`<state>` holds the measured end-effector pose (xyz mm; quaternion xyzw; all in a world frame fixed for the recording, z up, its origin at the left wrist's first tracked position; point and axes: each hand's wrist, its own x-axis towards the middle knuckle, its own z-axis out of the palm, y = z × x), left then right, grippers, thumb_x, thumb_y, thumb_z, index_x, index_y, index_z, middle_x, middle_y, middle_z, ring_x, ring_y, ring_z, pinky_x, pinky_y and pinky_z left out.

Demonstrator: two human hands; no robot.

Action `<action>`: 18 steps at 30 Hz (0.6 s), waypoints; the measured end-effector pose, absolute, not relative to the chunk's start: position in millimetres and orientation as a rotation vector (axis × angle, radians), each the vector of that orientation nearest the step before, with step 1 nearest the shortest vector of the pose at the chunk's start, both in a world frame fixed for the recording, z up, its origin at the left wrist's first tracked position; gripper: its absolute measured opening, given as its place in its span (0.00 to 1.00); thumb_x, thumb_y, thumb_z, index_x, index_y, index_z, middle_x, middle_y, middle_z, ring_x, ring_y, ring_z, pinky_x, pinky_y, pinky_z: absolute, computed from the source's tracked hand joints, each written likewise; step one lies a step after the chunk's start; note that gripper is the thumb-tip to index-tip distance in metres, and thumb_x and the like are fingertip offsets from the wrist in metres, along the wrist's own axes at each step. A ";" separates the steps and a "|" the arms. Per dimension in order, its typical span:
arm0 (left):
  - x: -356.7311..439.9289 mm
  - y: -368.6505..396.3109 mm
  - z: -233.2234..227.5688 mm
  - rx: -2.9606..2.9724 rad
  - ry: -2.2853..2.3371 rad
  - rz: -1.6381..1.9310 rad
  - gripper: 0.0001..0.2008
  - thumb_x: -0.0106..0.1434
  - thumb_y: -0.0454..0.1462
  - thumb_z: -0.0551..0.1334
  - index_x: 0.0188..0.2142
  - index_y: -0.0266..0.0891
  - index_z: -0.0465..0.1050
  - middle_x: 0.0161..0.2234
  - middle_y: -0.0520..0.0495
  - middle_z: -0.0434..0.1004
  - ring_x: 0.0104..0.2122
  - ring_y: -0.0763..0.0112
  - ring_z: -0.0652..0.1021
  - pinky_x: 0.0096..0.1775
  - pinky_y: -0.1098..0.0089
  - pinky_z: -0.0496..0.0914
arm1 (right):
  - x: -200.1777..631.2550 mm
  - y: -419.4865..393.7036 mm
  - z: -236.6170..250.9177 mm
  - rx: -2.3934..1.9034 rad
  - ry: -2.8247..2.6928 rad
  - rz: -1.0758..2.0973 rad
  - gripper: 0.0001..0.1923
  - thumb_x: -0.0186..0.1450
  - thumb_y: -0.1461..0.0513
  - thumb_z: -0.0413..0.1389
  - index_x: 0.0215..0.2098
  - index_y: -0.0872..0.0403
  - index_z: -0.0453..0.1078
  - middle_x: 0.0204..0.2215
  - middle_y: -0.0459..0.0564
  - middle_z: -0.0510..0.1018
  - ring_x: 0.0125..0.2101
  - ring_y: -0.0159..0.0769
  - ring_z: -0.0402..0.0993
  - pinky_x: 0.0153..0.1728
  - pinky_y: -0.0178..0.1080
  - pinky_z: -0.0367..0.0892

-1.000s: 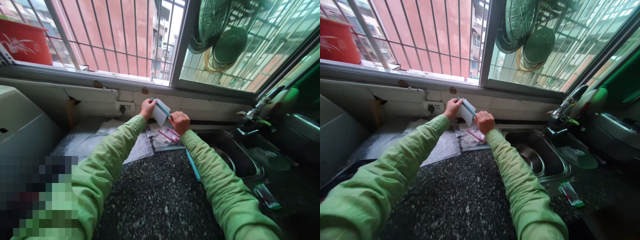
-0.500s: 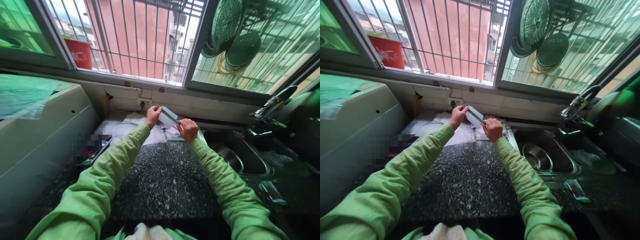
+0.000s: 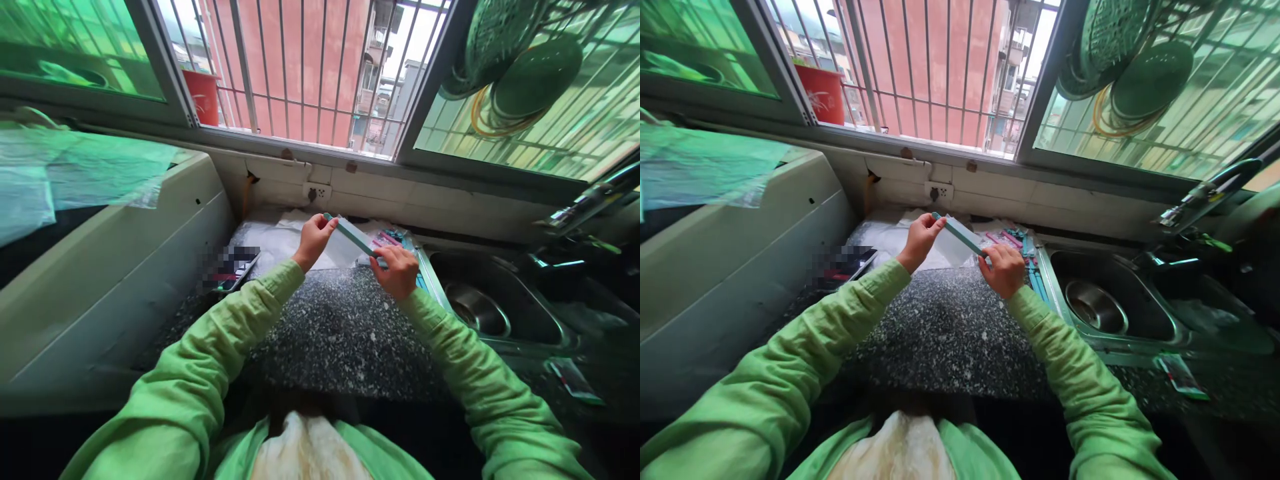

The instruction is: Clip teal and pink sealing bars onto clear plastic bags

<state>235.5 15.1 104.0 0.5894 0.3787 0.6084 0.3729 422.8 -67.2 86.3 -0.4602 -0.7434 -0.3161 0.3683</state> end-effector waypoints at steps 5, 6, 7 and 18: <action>207.4 -9.4 108.6 1.561 0.949 1.545 0.15 0.52 0.41 0.60 0.18 0.37 0.58 0.17 0.57 0.56 0.19 0.80 0.58 0.23 0.75 0.54 | 401.1 -82.0 83.4 -1.139 -1.903 -0.748 0.04 0.58 0.60 0.54 0.30 0.53 0.68 0.27 0.46 0.76 0.31 0.33 0.71 0.32 0.35 0.61; 201.5 -13.5 108.3 1.573 0.955 1.537 0.15 0.52 0.41 0.61 0.18 0.37 0.58 0.17 0.57 0.56 0.19 0.80 0.58 0.23 0.75 0.54 | 396.6 -84.4 82.1 -1.131 -1.903 -0.738 0.04 0.58 0.60 0.54 0.30 0.53 0.68 0.27 0.46 0.76 0.30 0.33 0.71 0.32 0.35 0.61; 195.8 -17.3 107.7 1.586 0.966 1.529 0.15 0.52 0.41 0.61 0.18 0.37 0.58 0.17 0.57 0.56 0.19 0.80 0.58 0.23 0.75 0.54 | 392.2 -86.8 80.7 -1.122 -1.903 -0.723 0.04 0.58 0.60 0.54 0.30 0.53 0.68 0.27 0.46 0.76 0.30 0.33 0.71 0.32 0.35 0.61; 158.3 -49.1 100.2 1.697 1.033 1.570 0.12 0.54 0.41 0.59 0.20 0.38 0.60 0.20 0.55 0.60 0.23 0.77 0.62 0.29 0.73 0.59 | 356.8 -110.7 62.3 -1.078 -1.840 -0.492 0.04 0.56 0.63 0.55 0.31 0.53 0.68 0.28 0.47 0.75 0.29 0.32 0.70 0.31 0.35 0.64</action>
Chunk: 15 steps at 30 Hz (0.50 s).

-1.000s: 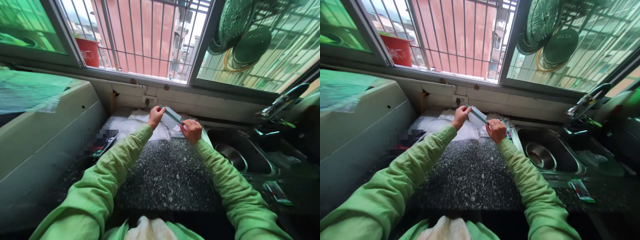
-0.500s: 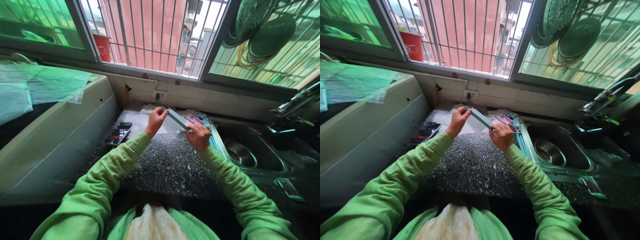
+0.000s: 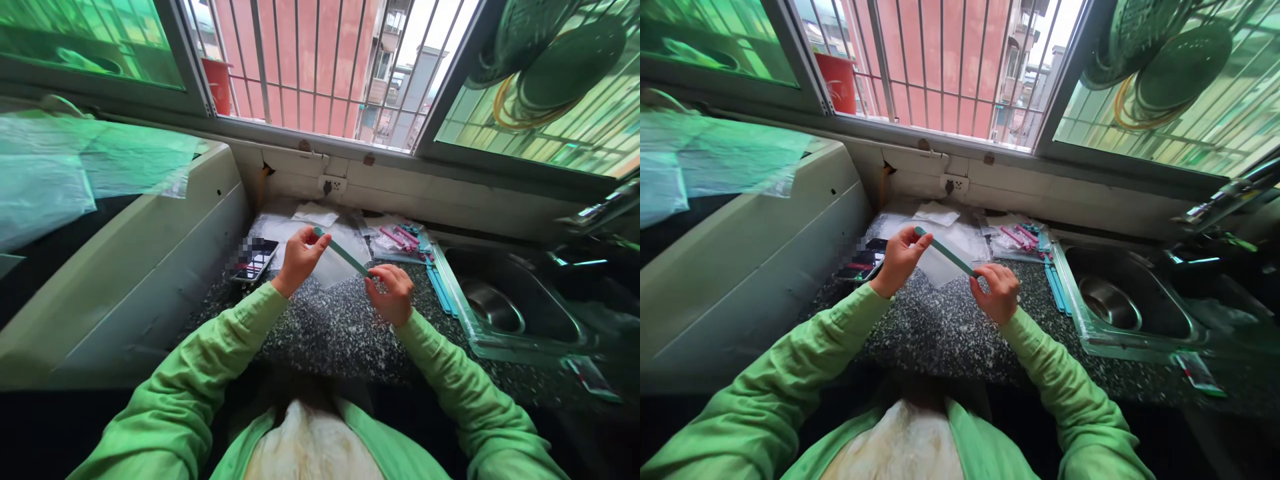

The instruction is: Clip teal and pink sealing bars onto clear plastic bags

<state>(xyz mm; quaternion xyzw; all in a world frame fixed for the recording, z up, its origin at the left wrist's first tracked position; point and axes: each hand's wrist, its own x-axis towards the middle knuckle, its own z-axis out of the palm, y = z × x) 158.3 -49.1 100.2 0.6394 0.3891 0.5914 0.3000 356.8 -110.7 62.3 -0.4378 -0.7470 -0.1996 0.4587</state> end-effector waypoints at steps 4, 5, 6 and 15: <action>157.2 -49.7 93.2 1.720 1.078 1.570 0.12 0.53 0.41 0.59 0.20 0.38 0.61 0.20 0.54 0.61 0.24 0.77 0.63 0.31 0.73 0.60 | 352.0 -112.7 50.5 -1.133 -1.809 -0.438 0.03 0.57 0.62 0.54 0.30 0.53 0.68 0.27 0.47 0.75 0.29 0.33 0.71 0.31 0.36 0.64; 157.1 -48.6 90.1 1.721 1.099 1.551 0.12 0.53 0.41 0.59 0.20 0.38 0.61 0.20 0.54 0.61 0.24 0.77 0.63 0.30 0.73 0.60 | 351.4 -112.3 46.9 -1.148 -1.810 -0.426 0.03 0.57 0.62 0.54 0.30 0.53 0.68 0.27 0.47 0.75 0.29 0.33 0.71 0.31 0.36 0.64; 157.0 -47.1 86.4 1.717 1.124 1.524 0.12 0.53 0.41 0.59 0.19 0.38 0.60 0.19 0.54 0.60 0.23 0.77 0.63 0.29 0.73 0.59 | 351.0 -111.6 43.1 -1.160 -1.814 -0.414 0.03 0.57 0.62 0.54 0.30 0.52 0.68 0.27 0.48 0.75 0.29 0.33 0.71 0.31 0.36 0.65; 155.6 -31.3 40.8 1.519 1.151 1.309 0.16 0.49 0.45 0.60 0.15 0.38 0.56 0.15 0.57 0.52 0.18 0.79 0.56 0.22 0.74 0.52 | 351.7 -103.3 12.9 -1.200 -1.903 -0.336 0.04 0.58 0.61 0.53 0.29 0.54 0.68 0.24 0.47 0.75 0.27 0.31 0.70 0.29 0.35 0.62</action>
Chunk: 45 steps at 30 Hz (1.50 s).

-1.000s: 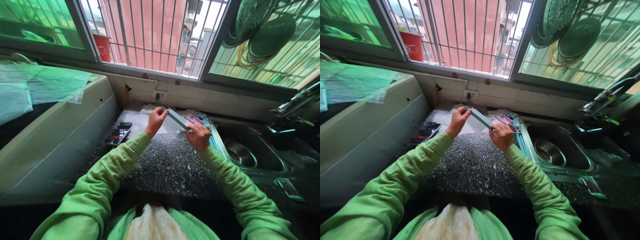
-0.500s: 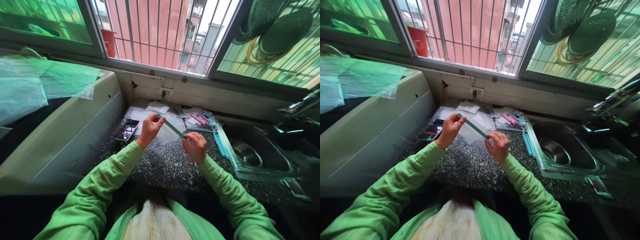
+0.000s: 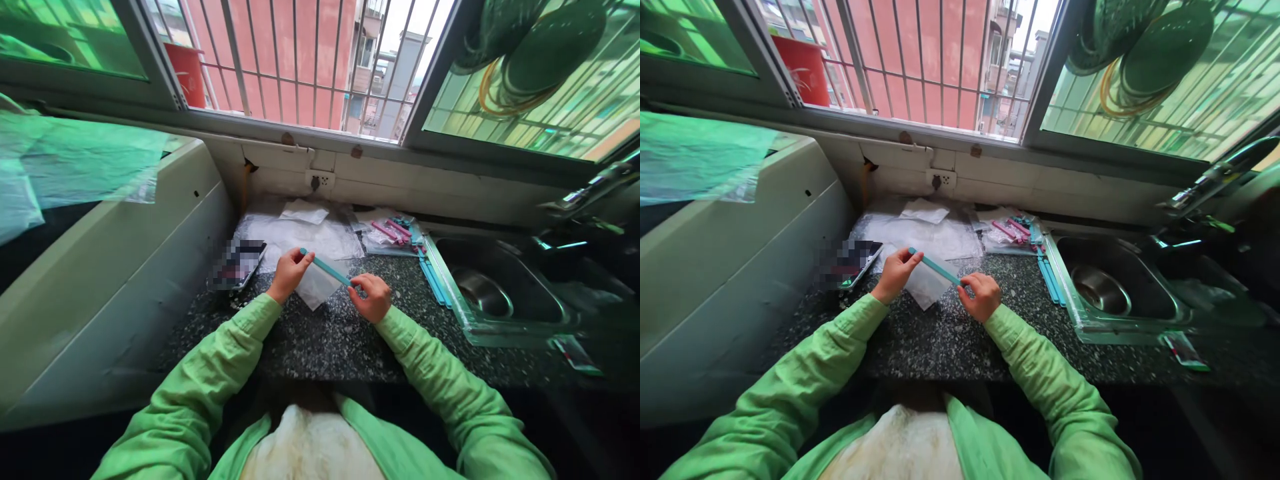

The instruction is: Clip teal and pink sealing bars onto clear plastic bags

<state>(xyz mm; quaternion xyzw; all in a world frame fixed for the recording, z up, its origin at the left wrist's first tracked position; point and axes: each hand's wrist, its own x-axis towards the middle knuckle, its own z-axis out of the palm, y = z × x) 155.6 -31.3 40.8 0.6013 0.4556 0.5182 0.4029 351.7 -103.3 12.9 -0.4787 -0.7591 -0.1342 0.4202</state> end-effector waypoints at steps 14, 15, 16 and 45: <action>148.9 -29.6 23.0 1.354 1.138 1.179 0.16 0.47 0.46 0.59 0.15 0.38 0.59 0.15 0.56 0.56 0.19 0.79 0.58 0.23 0.74 0.55 | 351.1 -102.1 1.4 -1.285 -1.964 -0.218 0.06 0.59 0.60 0.52 0.30 0.54 0.68 0.25 0.47 0.75 0.29 0.32 0.71 0.31 0.36 0.62; 149.2 -29.7 22.0 1.353 1.140 1.180 0.16 0.47 0.46 0.59 0.15 0.38 0.59 0.15 0.57 0.56 0.19 0.79 0.58 0.23 0.74 0.55 | 351.6 -102.2 1.4 -1.288 -1.964 -0.217 0.06 0.59 0.60 0.52 0.30 0.54 0.68 0.25 0.47 0.75 0.29 0.33 0.71 0.32 0.36 0.63; 149.5 -29.6 20.9 1.353 1.144 1.180 0.16 0.47 0.46 0.59 0.15 0.38 0.59 0.15 0.57 0.56 0.18 0.79 0.57 0.23 0.74 0.54 | 352.0 -102.2 1.7 -1.294 -1.965 -0.217 0.06 0.59 0.60 0.52 0.31 0.54 0.68 0.26 0.47 0.75 0.30 0.33 0.71 0.32 0.36 0.63; 156.0 -33.4 17.7 1.355 1.095 1.115 0.15 0.46 0.45 0.60 0.14 0.38 0.60 0.13 0.57 0.55 0.17 0.79 0.58 0.21 0.74 0.53 | 318.9 -86.4 2.4 -1.383 -2.035 -0.325 0.09 0.60 0.56 0.52 0.30 0.53 0.68 0.25 0.47 0.73 0.30 0.34 0.65 0.32 0.38 0.55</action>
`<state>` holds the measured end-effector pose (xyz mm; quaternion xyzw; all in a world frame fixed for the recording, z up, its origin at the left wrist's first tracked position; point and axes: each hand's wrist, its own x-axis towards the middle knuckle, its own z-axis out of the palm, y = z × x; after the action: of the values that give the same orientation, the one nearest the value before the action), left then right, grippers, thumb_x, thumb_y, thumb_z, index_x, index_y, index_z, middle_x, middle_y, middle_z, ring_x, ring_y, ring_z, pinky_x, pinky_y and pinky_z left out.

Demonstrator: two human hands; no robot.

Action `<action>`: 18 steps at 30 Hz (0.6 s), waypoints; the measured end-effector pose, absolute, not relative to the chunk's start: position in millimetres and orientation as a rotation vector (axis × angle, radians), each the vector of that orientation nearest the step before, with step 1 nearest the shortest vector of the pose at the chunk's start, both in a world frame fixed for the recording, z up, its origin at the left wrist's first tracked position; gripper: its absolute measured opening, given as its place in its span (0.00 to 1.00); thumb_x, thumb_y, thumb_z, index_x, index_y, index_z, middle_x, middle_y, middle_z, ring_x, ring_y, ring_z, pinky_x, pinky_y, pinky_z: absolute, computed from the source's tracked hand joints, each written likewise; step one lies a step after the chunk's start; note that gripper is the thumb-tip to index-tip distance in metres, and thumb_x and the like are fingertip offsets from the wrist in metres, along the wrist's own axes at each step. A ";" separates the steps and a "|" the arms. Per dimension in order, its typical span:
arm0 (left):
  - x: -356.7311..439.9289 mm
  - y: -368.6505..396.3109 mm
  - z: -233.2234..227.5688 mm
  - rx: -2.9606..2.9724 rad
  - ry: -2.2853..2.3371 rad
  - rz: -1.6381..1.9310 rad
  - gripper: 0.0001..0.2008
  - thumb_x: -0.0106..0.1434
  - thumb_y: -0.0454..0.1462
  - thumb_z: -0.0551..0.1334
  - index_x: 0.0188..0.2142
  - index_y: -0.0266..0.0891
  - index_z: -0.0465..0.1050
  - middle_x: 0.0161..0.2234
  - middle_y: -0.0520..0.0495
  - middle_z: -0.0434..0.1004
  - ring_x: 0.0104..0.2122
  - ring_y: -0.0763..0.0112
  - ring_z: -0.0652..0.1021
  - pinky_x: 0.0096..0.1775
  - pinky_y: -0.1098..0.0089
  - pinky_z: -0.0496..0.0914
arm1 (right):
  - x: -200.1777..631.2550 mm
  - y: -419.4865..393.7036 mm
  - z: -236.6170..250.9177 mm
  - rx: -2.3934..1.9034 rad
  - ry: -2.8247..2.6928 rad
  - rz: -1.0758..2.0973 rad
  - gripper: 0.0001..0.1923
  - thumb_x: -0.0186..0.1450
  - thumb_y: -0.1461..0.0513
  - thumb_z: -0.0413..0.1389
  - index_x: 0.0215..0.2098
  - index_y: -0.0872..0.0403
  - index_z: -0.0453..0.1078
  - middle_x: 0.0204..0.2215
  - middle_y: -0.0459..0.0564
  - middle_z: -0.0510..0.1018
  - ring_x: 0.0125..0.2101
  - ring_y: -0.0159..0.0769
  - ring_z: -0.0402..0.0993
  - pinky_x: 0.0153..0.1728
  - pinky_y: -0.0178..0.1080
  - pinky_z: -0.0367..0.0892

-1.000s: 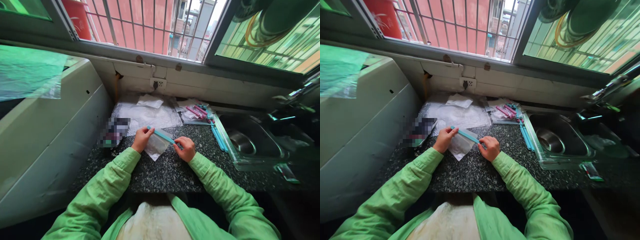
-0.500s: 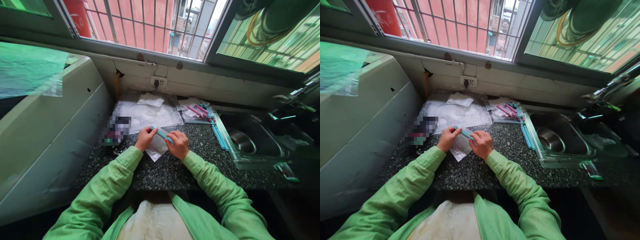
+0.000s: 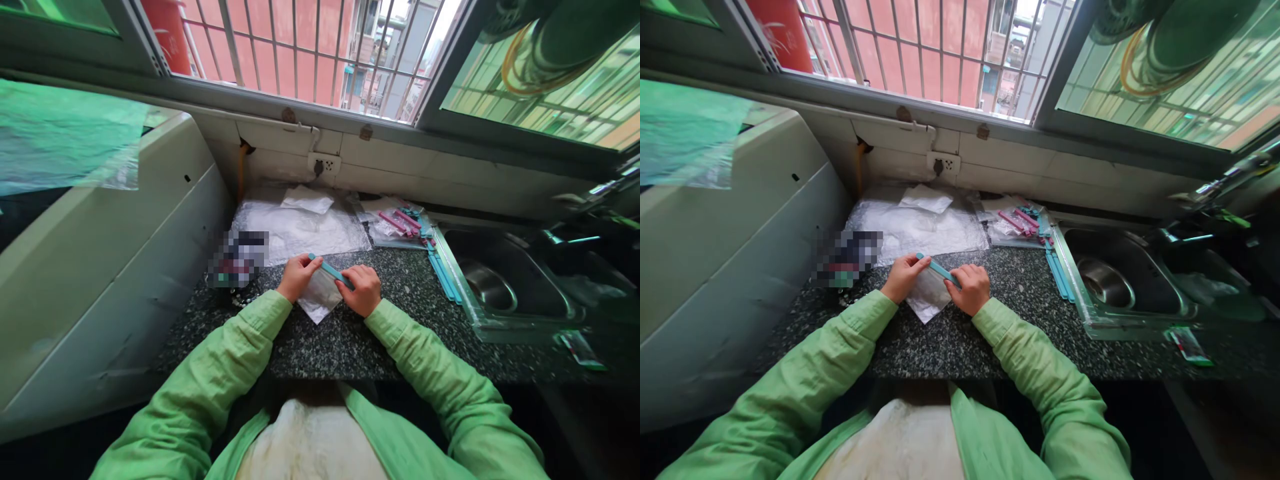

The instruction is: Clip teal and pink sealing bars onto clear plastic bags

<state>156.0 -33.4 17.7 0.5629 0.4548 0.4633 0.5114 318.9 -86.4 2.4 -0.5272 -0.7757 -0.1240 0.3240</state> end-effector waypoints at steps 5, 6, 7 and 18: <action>157.0 -34.3 19.5 1.344 1.085 1.088 0.15 0.46 0.45 0.60 0.14 0.38 0.60 0.13 0.57 0.55 0.17 0.79 0.58 0.21 0.74 0.53 | 319.5 -87.8 0.7 -1.382 -2.032 -0.309 0.10 0.60 0.56 0.51 0.29 0.53 0.68 0.24 0.47 0.73 0.29 0.33 0.65 0.31 0.38 0.55; 157.0 -34.2 19.0 1.345 1.084 1.088 0.15 0.46 0.45 0.60 0.14 0.38 0.60 0.14 0.57 0.55 0.17 0.79 0.58 0.21 0.74 0.53 | 319.5 -88.0 0.6 -1.386 -2.031 -0.307 0.10 0.60 0.56 0.51 0.29 0.53 0.68 0.24 0.47 0.73 0.29 0.33 0.65 0.31 0.37 0.55; 157.0 -33.9 18.2 1.347 1.083 1.086 0.15 0.46 0.45 0.60 0.14 0.38 0.60 0.14 0.57 0.55 0.17 0.79 0.58 0.21 0.74 0.53 | 319.4 -88.2 0.5 -1.388 -2.030 -0.307 0.10 0.60 0.56 0.51 0.29 0.53 0.68 0.24 0.47 0.73 0.29 0.33 0.65 0.31 0.37 0.55; 154.6 -30.8 13.5 1.443 1.090 1.015 0.17 0.48 0.47 0.59 0.16 0.37 0.60 0.15 0.57 0.55 0.18 0.78 0.59 0.23 0.73 0.54 | 319.5 -89.0 -1.4 -1.381 -2.013 -0.316 0.08 0.59 0.58 0.52 0.27 0.54 0.68 0.23 0.46 0.73 0.28 0.32 0.65 0.30 0.37 0.54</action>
<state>154.6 -30.8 13.5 0.5989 0.4525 0.4213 0.5091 319.5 -89.0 -1.4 -0.5290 -0.7709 -0.1210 0.3335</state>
